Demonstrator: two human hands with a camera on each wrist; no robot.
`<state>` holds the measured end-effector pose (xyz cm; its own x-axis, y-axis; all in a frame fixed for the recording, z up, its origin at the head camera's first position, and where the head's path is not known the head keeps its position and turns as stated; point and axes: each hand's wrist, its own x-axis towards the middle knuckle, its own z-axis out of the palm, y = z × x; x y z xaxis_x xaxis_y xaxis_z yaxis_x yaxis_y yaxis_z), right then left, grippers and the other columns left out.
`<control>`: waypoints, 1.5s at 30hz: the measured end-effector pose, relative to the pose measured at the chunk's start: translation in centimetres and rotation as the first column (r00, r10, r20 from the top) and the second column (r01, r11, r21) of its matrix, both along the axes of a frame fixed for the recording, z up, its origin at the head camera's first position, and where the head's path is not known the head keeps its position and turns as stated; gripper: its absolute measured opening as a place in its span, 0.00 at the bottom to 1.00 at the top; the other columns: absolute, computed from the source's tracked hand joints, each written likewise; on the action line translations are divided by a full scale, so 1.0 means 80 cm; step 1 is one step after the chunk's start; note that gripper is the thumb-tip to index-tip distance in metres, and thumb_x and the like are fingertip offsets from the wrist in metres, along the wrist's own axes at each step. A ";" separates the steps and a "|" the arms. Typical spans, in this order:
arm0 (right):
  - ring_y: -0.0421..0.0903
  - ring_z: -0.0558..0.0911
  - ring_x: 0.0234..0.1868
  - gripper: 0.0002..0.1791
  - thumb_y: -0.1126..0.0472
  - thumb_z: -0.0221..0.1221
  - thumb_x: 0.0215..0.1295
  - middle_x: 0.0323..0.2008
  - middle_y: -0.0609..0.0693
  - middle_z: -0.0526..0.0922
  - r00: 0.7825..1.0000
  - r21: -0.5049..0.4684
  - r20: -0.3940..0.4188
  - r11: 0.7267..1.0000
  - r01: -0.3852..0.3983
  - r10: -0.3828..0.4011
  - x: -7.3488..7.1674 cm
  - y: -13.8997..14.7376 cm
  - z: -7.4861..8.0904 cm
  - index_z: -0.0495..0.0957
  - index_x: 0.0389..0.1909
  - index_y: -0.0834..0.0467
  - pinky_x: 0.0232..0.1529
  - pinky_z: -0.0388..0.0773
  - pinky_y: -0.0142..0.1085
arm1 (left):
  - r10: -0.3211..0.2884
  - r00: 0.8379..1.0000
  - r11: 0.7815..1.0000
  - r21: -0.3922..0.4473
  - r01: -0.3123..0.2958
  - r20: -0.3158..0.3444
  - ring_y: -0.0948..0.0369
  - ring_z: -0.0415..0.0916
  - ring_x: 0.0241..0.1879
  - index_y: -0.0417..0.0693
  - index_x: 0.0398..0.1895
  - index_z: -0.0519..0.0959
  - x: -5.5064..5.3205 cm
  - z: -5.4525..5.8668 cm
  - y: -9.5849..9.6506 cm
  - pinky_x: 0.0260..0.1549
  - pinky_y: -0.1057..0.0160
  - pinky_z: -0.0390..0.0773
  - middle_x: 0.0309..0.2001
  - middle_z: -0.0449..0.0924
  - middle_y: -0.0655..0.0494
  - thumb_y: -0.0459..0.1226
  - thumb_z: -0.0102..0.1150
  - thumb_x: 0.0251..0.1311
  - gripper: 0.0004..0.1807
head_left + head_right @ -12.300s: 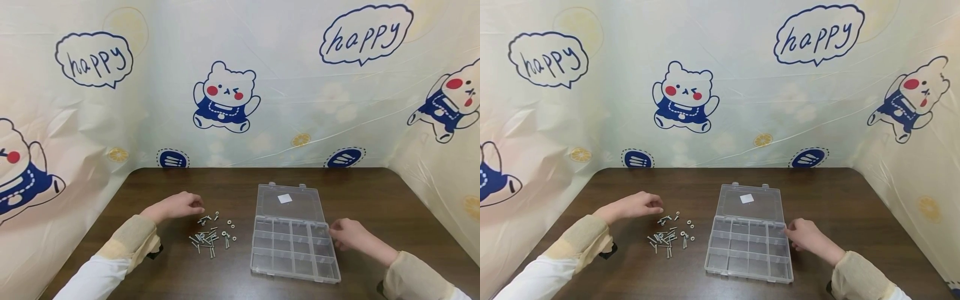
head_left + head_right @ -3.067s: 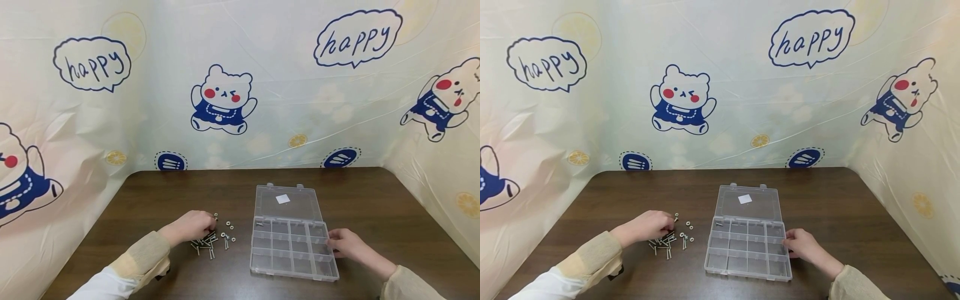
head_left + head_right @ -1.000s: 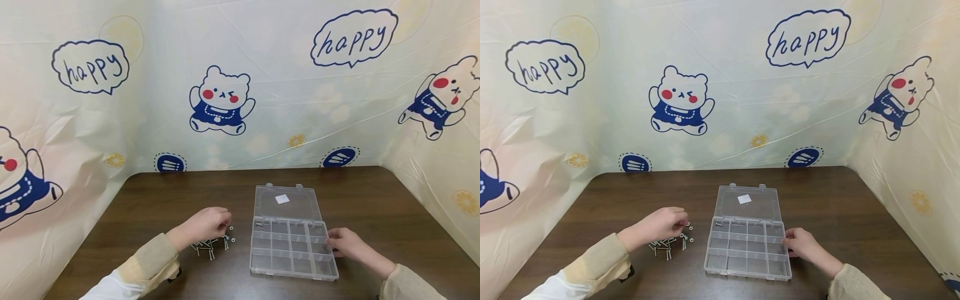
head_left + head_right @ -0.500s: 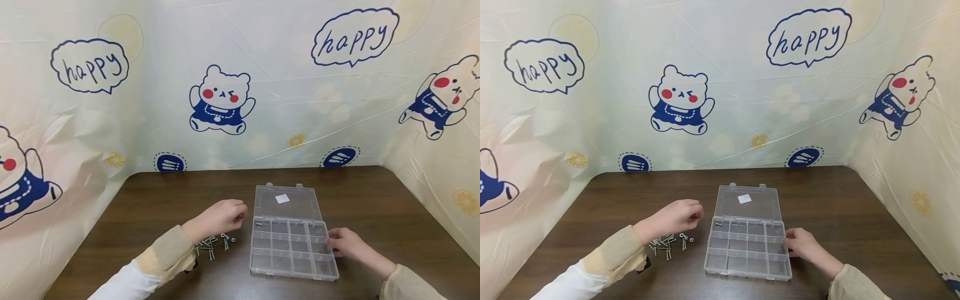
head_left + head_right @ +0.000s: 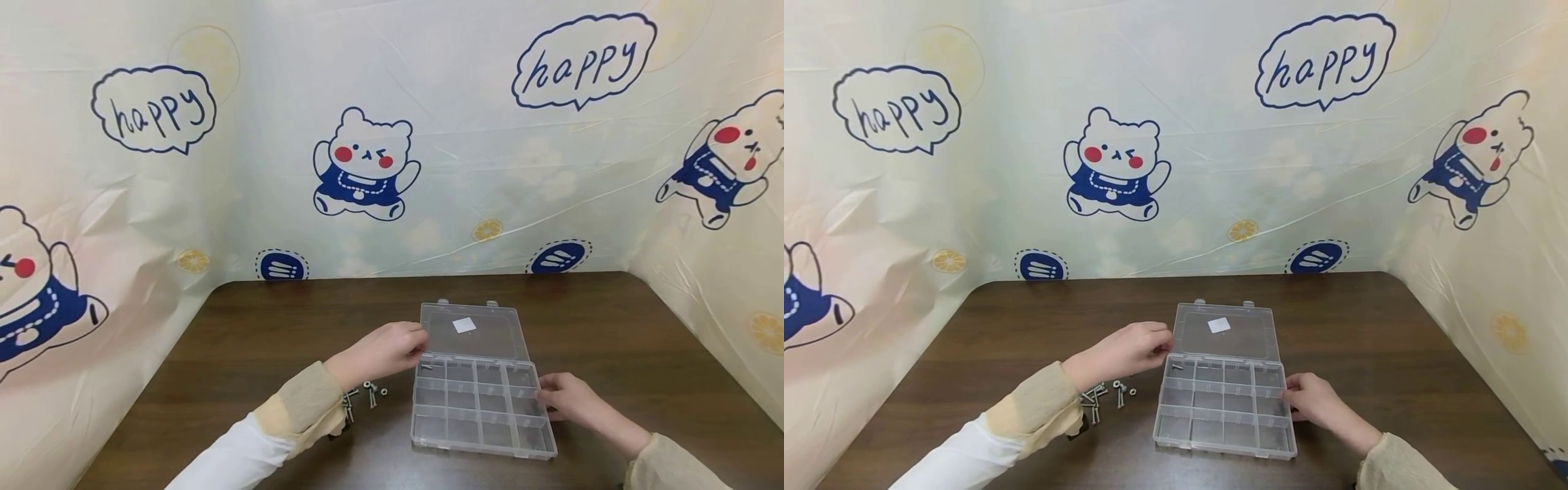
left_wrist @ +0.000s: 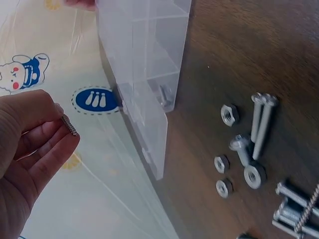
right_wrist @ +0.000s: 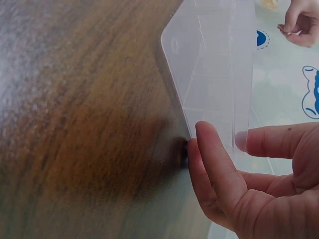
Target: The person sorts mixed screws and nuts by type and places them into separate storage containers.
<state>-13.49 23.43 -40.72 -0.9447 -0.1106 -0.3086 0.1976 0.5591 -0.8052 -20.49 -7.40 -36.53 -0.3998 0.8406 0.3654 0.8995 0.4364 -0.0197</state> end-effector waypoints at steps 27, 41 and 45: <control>0.53 0.79 0.37 0.17 0.70 0.50 0.58 0.34 0.61 0.78 1.000 0.009 -0.006 1.000 0.000 0.000 0.000 0.001 -0.002 0.67 0.44 0.82 0.34 0.79 0.43 | 0.023 0.987 0.996 -0.084 -0.010 0.156 0.67 0.69 0.24 0.46 0.25 0.76 -0.001 -0.021 0.025 0.26 0.75 0.69 0.24 0.71 0.60 0.29 0.56 0.52 0.04; 0.54 0.79 0.38 0.18 0.71 0.50 0.58 0.35 0.63 0.77 1.000 -0.003 -0.017 1.000 -0.011 0.011 0.001 0.001 0.000 0.66 0.43 0.83 0.34 0.79 0.43 | 0.050 0.997 0.979 -0.201 -0.035 0.066 0.68 0.69 0.22 0.53 0.23 0.75 -0.003 -0.022 0.006 0.22 0.70 0.70 0.23 0.72 0.64 0.33 0.58 0.48 0.04; 0.54 0.79 0.38 0.18 0.71 0.50 0.58 0.35 0.62 0.77 1.000 -0.003 -0.017 1.000 -0.011 0.011 0.001 0.001 0.000 0.67 0.43 0.83 0.34 0.79 0.42 | 0.062 0.997 0.975 -0.218 -0.049 0.053 0.68 0.68 0.20 0.53 0.21 0.73 -0.003 -0.018 -0.002 0.20 0.69 0.69 0.21 0.70 0.65 0.33 0.57 0.48 0.06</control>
